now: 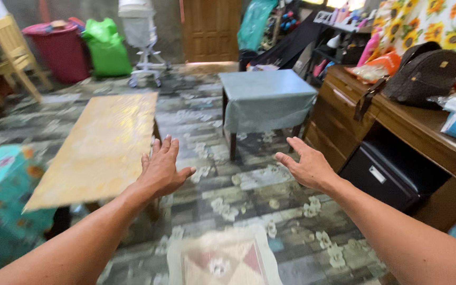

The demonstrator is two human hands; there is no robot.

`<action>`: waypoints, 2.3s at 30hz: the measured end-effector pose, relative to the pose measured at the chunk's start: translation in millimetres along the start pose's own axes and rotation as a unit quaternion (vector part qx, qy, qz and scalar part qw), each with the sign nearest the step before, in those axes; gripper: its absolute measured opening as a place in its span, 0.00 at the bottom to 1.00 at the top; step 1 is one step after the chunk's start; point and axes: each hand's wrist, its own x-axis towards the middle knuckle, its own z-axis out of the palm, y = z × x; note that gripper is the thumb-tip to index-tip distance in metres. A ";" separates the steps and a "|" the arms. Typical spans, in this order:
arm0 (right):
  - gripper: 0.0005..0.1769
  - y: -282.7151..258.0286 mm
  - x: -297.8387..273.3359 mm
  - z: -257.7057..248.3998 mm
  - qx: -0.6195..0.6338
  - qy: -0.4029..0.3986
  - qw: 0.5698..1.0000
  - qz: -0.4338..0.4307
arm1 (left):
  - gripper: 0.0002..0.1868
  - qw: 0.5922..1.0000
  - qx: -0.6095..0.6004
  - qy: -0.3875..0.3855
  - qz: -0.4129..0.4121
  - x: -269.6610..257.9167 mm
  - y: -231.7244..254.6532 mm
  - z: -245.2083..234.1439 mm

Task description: The person moves wooden chairs around a dining table, repositioning them one at a time. They then shake out a patterned cloth, carry a small woven mat to a door, and lay the mat on the floor beside it.

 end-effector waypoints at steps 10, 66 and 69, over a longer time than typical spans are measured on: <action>0.46 -31.2 176.3 25.8 -0.008 0.017 0.997 0.069 | 0.55 0.998 -0.048 -0.013 0.043 230.3 -57.2 -1.9; 0.48 86.3 1442.8 354.6 0.025 0.020 0.982 0.185 | 0.53 0.987 -0.038 -0.110 0.108 1505.6 -327.7 141.1; 0.46 127.1 1510.7 369.0 0.013 0.050 0.981 0.184 | 0.52 0.979 0.013 -0.166 0.120 1590.3 -314.7 156.3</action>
